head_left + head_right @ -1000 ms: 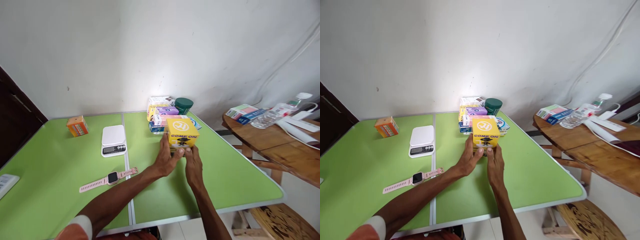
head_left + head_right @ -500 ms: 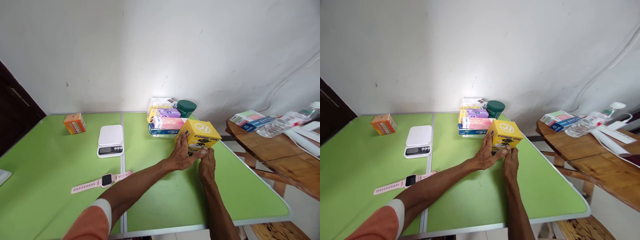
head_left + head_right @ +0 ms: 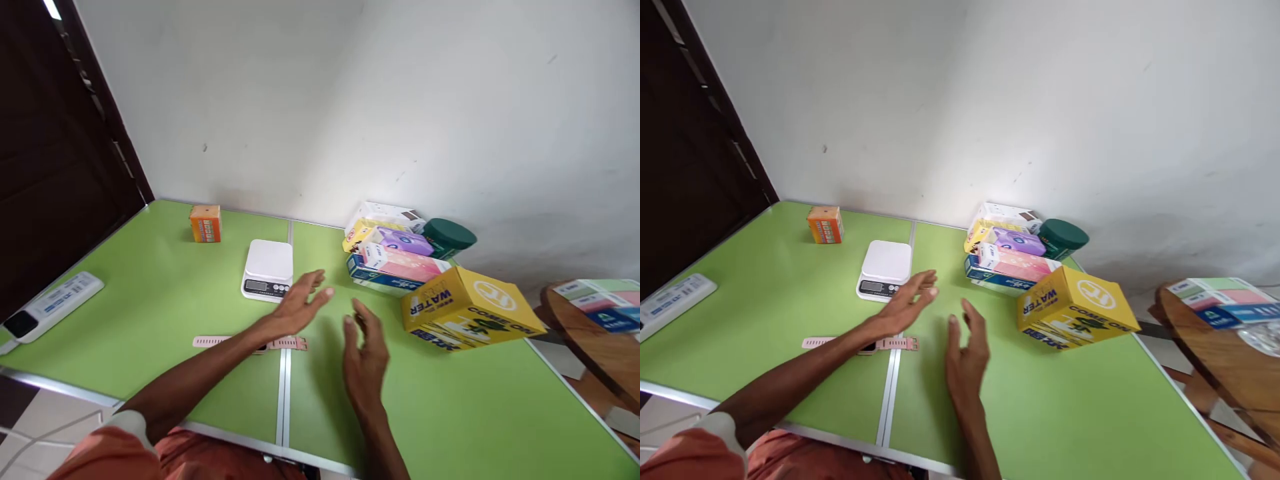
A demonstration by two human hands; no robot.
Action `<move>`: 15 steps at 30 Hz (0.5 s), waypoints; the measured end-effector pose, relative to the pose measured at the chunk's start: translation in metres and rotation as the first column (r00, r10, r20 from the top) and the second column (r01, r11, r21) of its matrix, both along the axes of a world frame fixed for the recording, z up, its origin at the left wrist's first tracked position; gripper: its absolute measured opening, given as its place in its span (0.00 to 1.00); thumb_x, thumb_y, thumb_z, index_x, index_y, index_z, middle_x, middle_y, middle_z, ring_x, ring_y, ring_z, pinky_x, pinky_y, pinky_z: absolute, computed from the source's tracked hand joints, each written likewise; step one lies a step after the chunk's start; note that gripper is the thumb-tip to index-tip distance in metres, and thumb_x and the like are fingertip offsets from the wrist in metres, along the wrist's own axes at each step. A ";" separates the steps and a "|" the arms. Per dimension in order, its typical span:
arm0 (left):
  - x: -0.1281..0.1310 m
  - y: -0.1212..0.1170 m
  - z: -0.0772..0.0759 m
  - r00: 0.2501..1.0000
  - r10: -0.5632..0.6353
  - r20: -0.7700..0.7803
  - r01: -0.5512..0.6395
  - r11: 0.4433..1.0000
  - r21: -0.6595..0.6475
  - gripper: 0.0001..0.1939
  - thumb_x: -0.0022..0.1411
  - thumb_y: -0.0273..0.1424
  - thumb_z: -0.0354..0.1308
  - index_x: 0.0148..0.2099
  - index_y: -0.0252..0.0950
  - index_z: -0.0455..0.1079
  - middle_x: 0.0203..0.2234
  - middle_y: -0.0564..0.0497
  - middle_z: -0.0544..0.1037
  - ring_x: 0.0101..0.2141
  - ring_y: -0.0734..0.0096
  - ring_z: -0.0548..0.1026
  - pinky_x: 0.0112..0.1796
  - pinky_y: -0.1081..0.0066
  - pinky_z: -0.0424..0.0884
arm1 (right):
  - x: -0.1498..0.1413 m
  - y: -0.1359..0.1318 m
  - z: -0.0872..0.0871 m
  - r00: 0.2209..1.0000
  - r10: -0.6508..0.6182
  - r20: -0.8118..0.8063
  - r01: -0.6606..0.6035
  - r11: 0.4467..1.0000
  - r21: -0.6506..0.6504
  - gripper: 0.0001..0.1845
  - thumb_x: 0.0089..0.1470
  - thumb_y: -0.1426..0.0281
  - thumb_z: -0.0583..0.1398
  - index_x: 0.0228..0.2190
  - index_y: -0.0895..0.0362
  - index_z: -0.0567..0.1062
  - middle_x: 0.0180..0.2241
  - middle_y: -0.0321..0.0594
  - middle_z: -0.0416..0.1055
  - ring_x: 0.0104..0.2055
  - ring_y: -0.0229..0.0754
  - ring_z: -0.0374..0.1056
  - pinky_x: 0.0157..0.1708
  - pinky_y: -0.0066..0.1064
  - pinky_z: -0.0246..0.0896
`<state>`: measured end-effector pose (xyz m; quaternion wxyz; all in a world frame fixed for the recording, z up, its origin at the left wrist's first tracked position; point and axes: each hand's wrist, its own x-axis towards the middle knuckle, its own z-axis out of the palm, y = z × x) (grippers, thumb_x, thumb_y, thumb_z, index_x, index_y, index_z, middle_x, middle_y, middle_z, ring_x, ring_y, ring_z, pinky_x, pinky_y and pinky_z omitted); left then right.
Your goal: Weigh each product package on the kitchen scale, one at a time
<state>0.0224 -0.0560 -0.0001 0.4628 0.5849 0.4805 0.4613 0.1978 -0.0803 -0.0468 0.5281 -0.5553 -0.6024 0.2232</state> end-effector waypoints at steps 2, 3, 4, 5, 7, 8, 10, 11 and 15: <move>-0.040 0.000 0.002 0.989 0.148 0.025 -0.148 0.989 0.003 0.41 0.73 0.66 0.53 0.74 0.45 0.69 0.71 0.36 0.75 0.69 0.39 0.75 0.69 0.35 0.71 | -0.047 0.015 0.009 0.971 0.237 -0.046 -0.237 0.971 -0.014 0.32 0.70 0.44 0.60 0.62 0.53 0.77 0.64 0.57 0.77 0.65 0.62 0.74 0.68 0.64 0.67; -0.060 0.002 0.003 0.970 0.240 0.041 -0.241 0.970 0.019 0.41 0.72 0.66 0.54 0.72 0.45 0.71 0.70 0.37 0.76 0.69 0.39 0.74 0.69 0.36 0.70 | -0.069 0.026 0.014 0.942 0.329 -0.065 -0.331 0.944 -0.017 0.33 0.70 0.44 0.60 0.63 0.53 0.77 0.65 0.57 0.76 0.66 0.62 0.74 0.69 0.63 0.67; -0.079 0.006 0.004 0.937 0.345 0.056 -0.348 0.937 0.043 0.41 0.72 0.66 0.54 0.72 0.44 0.71 0.70 0.36 0.76 0.70 0.39 0.73 0.70 0.37 0.68 | -0.090 0.038 0.019 0.912 0.402 -0.076 -0.405 0.914 -0.020 0.34 0.70 0.43 0.60 0.64 0.53 0.77 0.66 0.58 0.76 0.67 0.62 0.73 0.70 0.62 0.66; -0.099 0.011 0.005 0.884 0.462 0.069 -0.467 0.881 0.077 0.42 0.72 0.66 0.54 0.72 0.42 0.70 0.71 0.36 0.74 0.72 0.39 0.71 0.72 0.39 0.66 | -0.111 0.050 0.025 0.884 0.460 -0.082 -0.463 0.886 -0.025 0.36 0.70 0.42 0.60 0.64 0.53 0.77 0.67 0.58 0.75 0.68 0.63 0.72 0.71 0.63 0.65; -0.138 0.023 0.008 0.718 0.691 0.085 -0.695 0.703 0.149 0.44 0.73 0.65 0.52 0.76 0.39 0.65 0.75 0.34 0.68 0.76 0.42 0.65 0.76 0.45 0.60 | -0.152 0.075 0.034 0.835 0.543 -0.088 -0.548 0.835 -0.049 0.40 0.68 0.39 0.60 0.66 0.54 0.76 0.69 0.59 0.72 0.70 0.65 0.71 0.70 0.64 0.66; -0.157 0.029 0.009 0.621 0.779 0.087 -0.779 0.601 0.177 0.46 0.74 0.64 0.52 0.78 0.37 0.60 0.77 0.32 0.63 0.78 0.44 0.61 0.77 0.49 0.56 | -0.172 0.087 0.038 0.812 0.575 -0.097 -0.582 0.811 -0.065 0.43 0.66 0.37 0.61 0.67 0.54 0.75 0.71 0.60 0.71 0.71 0.67 0.70 0.69 0.64 0.67; -0.193 0.042 0.009 0.462 0.883 0.079 -0.877 0.442 0.188 0.49 0.75 0.63 0.50 0.82 0.34 0.51 0.81 0.31 0.54 0.82 0.48 0.51 0.79 0.54 0.49 | -0.211 0.109 0.042 0.771 0.623 -0.132 -0.636 0.764 -0.106 0.50 0.63 0.33 0.62 0.70 0.54 0.72 0.74 0.60 0.66 0.74 0.68 0.67 0.68 0.63 0.68; -0.208 0.047 0.008 0.419 0.905 0.069 -0.900 0.404 0.163 0.50 0.76 0.63 0.49 0.83 0.33 0.48 0.82 0.31 0.50 0.83 0.50 0.48 0.80 0.55 0.46 | -0.229 0.119 0.042 0.752 0.640 -0.155 -0.658 0.742 -0.129 0.53 0.62 0.32 0.62 0.72 0.55 0.69 0.76 0.60 0.64 0.75 0.68 0.65 0.69 0.62 0.67; -0.249 0.068 -0.009 0.440 0.897 0.050 -0.898 0.440 0.004 0.47 0.79 0.60 0.42 0.84 0.32 0.45 0.84 0.32 0.45 0.84 0.53 0.41 0.80 0.55 0.41 | -0.297 0.147 0.033 0.732 0.670 -0.125 -0.682 0.724 -0.109 0.59 0.69 0.31 0.47 0.74 0.69 0.61 0.75 0.67 0.62 0.77 0.64 0.62 0.73 0.62 0.61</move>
